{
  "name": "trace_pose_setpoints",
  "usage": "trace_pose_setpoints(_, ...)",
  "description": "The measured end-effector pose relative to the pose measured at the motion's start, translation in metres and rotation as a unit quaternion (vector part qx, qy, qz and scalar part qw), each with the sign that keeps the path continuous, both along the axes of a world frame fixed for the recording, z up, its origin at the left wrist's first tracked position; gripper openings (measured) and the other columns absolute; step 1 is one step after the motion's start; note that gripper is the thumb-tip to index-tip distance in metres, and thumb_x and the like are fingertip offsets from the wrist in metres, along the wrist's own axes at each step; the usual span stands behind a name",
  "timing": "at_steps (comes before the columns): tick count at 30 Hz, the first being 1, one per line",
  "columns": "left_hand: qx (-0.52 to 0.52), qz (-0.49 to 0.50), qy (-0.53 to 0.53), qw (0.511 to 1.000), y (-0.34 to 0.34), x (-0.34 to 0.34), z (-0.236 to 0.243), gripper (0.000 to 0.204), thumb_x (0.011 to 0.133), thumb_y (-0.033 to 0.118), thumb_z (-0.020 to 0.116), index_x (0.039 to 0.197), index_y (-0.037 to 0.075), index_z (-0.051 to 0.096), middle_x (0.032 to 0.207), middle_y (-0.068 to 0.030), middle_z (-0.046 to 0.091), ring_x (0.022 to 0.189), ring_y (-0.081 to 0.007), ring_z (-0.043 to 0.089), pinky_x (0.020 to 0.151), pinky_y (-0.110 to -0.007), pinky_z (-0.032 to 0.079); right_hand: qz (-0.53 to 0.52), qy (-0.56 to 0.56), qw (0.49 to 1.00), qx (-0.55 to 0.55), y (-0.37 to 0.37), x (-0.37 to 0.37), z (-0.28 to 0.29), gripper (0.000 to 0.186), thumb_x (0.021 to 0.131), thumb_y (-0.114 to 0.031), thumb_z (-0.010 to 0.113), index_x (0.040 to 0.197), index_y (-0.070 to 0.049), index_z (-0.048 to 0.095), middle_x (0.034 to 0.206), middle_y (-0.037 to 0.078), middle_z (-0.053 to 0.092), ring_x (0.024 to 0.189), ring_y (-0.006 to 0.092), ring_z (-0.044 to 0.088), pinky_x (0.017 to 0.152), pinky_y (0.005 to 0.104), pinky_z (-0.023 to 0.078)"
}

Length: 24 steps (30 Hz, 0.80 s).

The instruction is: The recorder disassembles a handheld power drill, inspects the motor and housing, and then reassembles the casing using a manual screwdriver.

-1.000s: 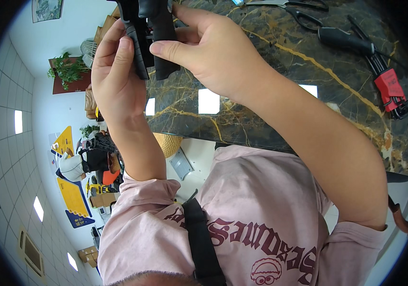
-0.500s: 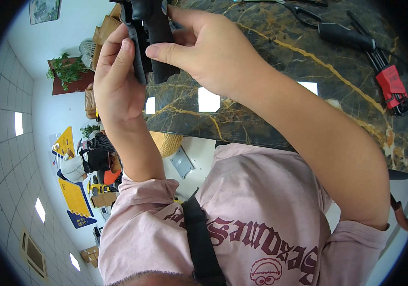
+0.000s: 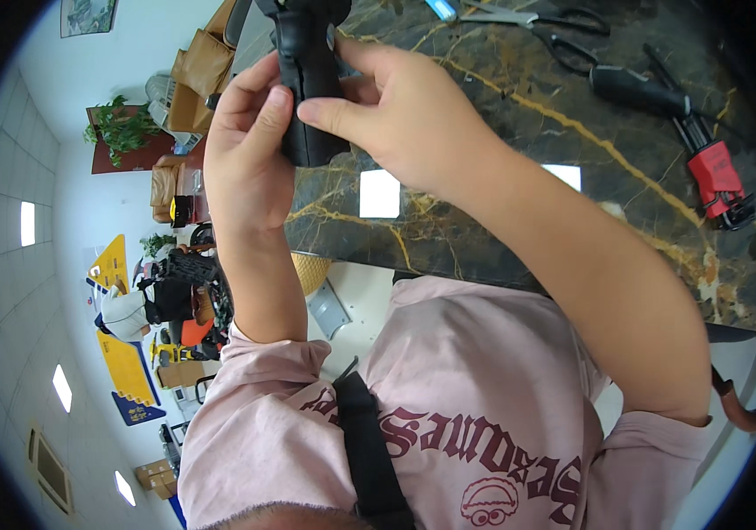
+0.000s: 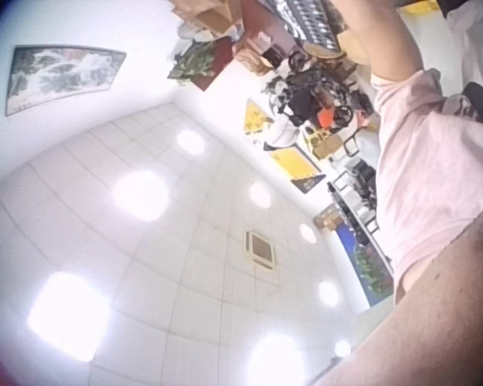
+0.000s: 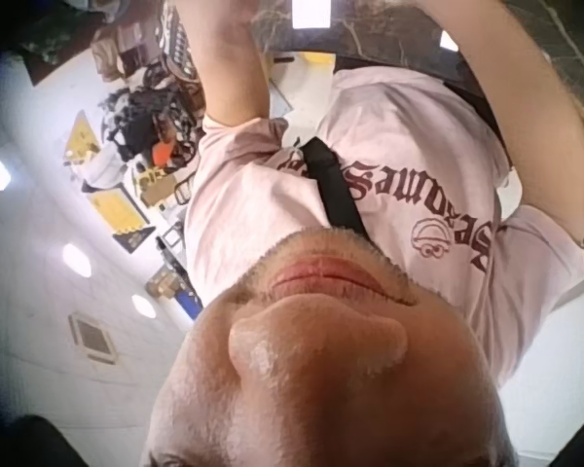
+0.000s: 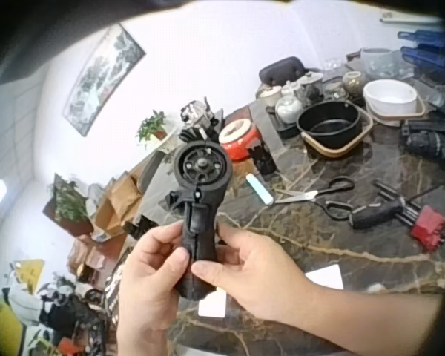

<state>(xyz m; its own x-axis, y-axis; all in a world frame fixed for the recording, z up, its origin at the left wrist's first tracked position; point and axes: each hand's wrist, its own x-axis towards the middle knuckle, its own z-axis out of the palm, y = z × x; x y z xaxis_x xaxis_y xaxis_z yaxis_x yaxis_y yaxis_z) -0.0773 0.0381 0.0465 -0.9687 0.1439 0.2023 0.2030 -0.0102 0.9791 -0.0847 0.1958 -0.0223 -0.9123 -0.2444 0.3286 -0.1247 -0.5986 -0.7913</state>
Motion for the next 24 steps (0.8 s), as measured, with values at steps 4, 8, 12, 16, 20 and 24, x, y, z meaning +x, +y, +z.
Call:
trace_pose_setpoints(4, -0.035, 0.006, 0.066, 0.997, 0.005, 0.005, -0.004, 0.038, 0.096, 0.001, 0.066, 0.132, -0.004, 0.057, 0.120, -0.0120, 0.067, 0.108, -0.0153, 0.065, 0.096, -0.029, 0.052, 0.040, 0.007, 0.999, 0.001, 0.007, 0.001, 0.007, 0.050, 0.094, -0.003, 0.068, 0.142, -0.002, 0.053, 0.123, 0.008, 0.068, 0.114, 0.0167, 0.063, 0.102, 0.0343, 0.050)
trace_pose_setpoints(8, -0.081, 0.040, 0.142, 0.986, 0.004, 0.009, -0.011, 0.032, 0.099, 0.002, 0.062, 0.131, -0.005, 0.061, 0.127, -0.0127, 0.066, 0.117, -0.0169, 0.062, 0.103, -0.031, 0.047, 0.065, 0.020, 0.998, 0.019, 0.014, -0.001, 0.010, 0.048, 0.097, -0.007, 0.067, 0.142, -0.003, 0.053, 0.127, 0.006, 0.065, 0.115, 0.0154, 0.061, 0.102, 0.0331, 0.049)
trace_pose_setpoints(12, -0.094, 0.052, 0.197, 0.974, 0.006, 0.012, -0.021, 0.029, 0.101, -0.001, 0.055, 0.128, -0.003, 0.066, 0.134, -0.0137, 0.064, 0.126, -0.0218, 0.058, 0.109, -0.033, 0.042, 0.041, 0.035, 0.999, 0.005, 0.012, -0.001, 0.010, 0.038, 0.100, -0.021, 0.067, 0.133, -0.003, 0.059, 0.120, 0.004, 0.065, 0.106, 0.0112, 0.061, 0.093, 0.0299, 0.051)
trace_pose_setpoints(16, -0.155, 0.035, 0.220, 0.962, 0.016, 0.017, -0.020, 0.032, 0.099, -0.005, 0.054, 0.127, 0.001, 0.068, 0.133, -0.0139, 0.064, 0.124, -0.0229, 0.059, 0.107, -0.032, 0.043, -0.004, 0.024, 0.999, 0.022, 0.008, 0.002, 0.013, 0.041, 0.100, -0.032, 0.069, 0.123, 0.000, 0.062, 0.109, 0.004, 0.067, 0.095, 0.0100, 0.062, 0.082, 0.0281, 0.053)
trace_pose_setpoints(20, -0.187, 0.054, 0.223, 0.955, 0.017, 0.015, -0.012, 0.030, 0.093, -0.004, 0.062, 0.122, 0.001, 0.068, 0.125, -0.0138, 0.062, 0.121, -0.0241, 0.058, 0.105, -0.033, 0.044, 0.023, -0.025, 0.999, -0.029, 0.006, 0.001, 0.018, 0.036, 0.100, -0.030, 0.069, 0.119, -0.001, 0.063, 0.105, 0.003, 0.067, 0.093, 0.0089, 0.062, 0.082, 0.0274, 0.052)
trace_pose_setpoints(24, -0.233, 0.155, 0.391, 0.877, -0.001, -0.022, 0.004, 0.028, 0.084, 0.004, 0.074, 0.110, 0.001, 0.066, 0.113, -0.0105, 0.062, 0.110, -0.0219, 0.059, 0.097, -0.031, 0.047, -0.015, 0.003, 0.999, 0.052, 0.005, 0.005, 0.016, 0.029, 0.096, -0.024, 0.070, 0.112, -0.001, 0.063, 0.093, 0.003, 0.067, 0.083, 0.0086, 0.061, 0.072, 0.0285, 0.051)
